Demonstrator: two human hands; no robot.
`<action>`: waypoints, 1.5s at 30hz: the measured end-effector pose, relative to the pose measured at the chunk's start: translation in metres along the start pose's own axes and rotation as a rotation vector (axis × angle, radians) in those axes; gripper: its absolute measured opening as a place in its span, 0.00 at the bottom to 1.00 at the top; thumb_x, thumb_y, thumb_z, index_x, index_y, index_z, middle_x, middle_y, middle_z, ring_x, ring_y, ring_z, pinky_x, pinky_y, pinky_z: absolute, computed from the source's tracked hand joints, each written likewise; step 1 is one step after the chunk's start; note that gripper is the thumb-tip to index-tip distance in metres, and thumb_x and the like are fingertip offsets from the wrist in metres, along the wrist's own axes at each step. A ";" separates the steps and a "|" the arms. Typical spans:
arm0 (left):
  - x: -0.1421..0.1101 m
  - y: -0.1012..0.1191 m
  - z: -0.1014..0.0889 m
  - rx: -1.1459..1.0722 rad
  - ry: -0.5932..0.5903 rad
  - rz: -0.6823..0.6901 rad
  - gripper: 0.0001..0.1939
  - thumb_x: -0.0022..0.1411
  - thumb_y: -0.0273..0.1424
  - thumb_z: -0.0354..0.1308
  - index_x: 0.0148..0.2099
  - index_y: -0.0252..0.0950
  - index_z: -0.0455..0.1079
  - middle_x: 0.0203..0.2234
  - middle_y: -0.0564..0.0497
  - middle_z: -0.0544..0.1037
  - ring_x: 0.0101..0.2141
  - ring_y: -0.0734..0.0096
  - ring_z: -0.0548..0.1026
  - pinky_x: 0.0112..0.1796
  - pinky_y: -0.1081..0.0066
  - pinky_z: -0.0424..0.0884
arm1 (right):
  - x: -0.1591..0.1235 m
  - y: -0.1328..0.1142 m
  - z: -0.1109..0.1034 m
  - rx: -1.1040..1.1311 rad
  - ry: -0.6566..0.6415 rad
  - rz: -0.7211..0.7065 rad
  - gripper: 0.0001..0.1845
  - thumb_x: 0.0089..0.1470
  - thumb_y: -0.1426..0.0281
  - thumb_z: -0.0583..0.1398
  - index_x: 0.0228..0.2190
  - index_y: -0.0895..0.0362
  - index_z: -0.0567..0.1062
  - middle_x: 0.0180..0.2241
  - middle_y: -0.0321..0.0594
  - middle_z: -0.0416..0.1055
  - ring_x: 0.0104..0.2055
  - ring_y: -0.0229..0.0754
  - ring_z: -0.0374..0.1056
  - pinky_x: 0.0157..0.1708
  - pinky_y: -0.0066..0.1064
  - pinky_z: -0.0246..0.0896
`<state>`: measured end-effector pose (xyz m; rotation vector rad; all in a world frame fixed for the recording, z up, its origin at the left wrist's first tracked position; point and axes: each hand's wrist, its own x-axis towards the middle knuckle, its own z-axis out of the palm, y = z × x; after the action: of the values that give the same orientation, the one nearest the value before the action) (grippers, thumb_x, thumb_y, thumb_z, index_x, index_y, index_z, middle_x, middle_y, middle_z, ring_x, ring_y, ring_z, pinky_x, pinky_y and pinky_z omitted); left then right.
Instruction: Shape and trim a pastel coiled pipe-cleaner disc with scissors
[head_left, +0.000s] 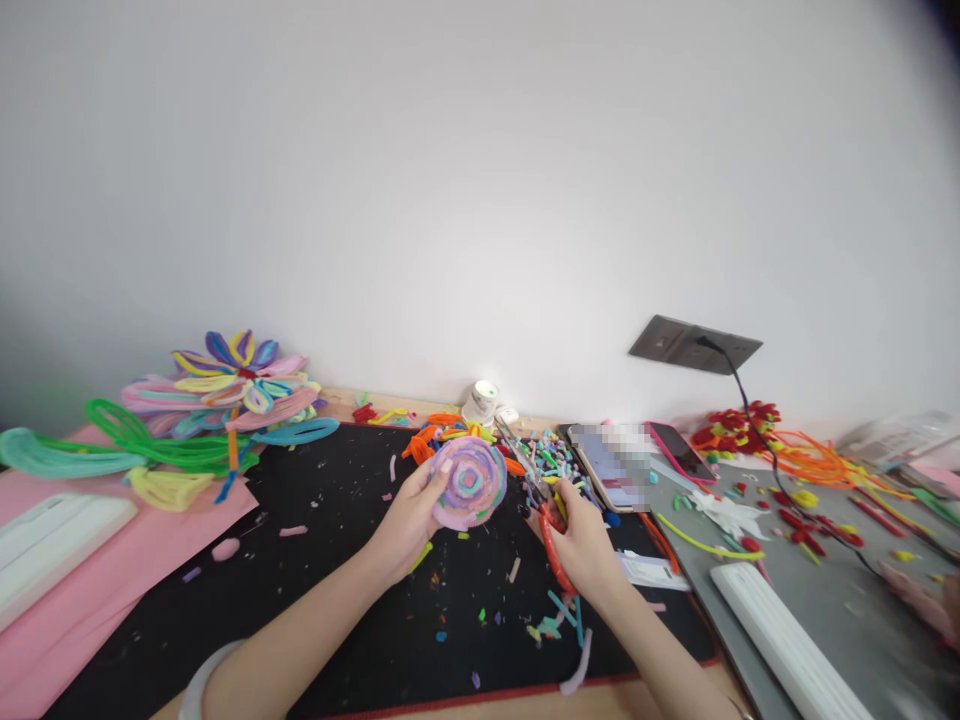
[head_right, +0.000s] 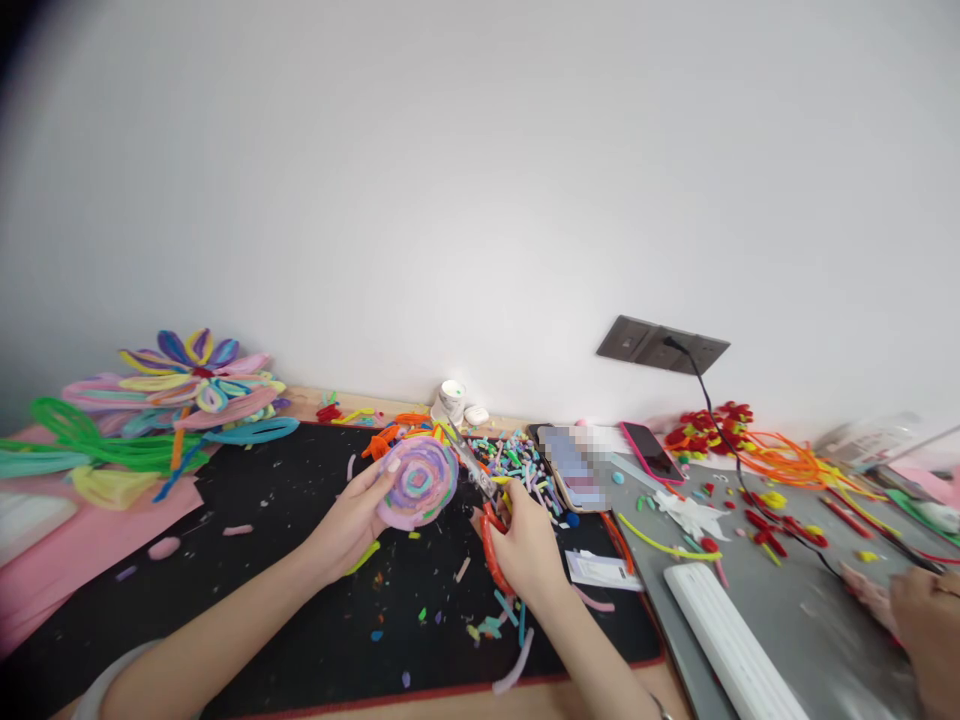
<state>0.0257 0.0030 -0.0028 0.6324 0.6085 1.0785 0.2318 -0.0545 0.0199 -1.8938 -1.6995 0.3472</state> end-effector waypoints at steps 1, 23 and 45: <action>0.000 0.000 0.000 -0.003 -0.010 -0.010 0.22 0.53 0.35 0.67 0.50 0.34 0.71 0.46 0.42 0.79 0.48 0.53 0.75 0.47 0.60 0.72 | 0.000 0.001 -0.001 -0.009 0.001 0.001 0.15 0.50 0.60 0.56 0.25 0.52 0.55 0.21 0.29 0.57 0.22 0.37 0.56 0.24 0.27 0.49; -0.001 0.002 -0.002 -0.070 -0.030 -0.054 0.16 0.53 0.26 0.67 0.45 0.34 0.74 0.39 0.46 0.82 0.41 0.62 0.79 0.42 0.67 0.75 | -0.012 -0.013 0.008 -0.501 -0.055 -0.055 0.12 0.52 0.62 0.58 0.31 0.56 0.62 0.32 0.44 0.68 0.37 0.49 0.67 0.33 0.32 0.56; -0.003 0.003 -0.002 -0.036 -0.073 -0.055 0.13 0.54 0.28 0.67 0.43 0.32 0.75 0.36 0.45 0.83 0.37 0.62 0.80 0.42 0.66 0.75 | -0.001 -0.013 -0.006 -0.737 -0.070 -0.199 0.21 0.52 0.56 0.61 0.37 0.62 0.67 0.37 0.53 0.69 0.44 0.57 0.66 0.42 0.40 0.60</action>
<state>0.0217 0.0017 -0.0017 0.6180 0.5395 1.0090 0.2241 -0.0567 0.0323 -2.1749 -2.2427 -0.3503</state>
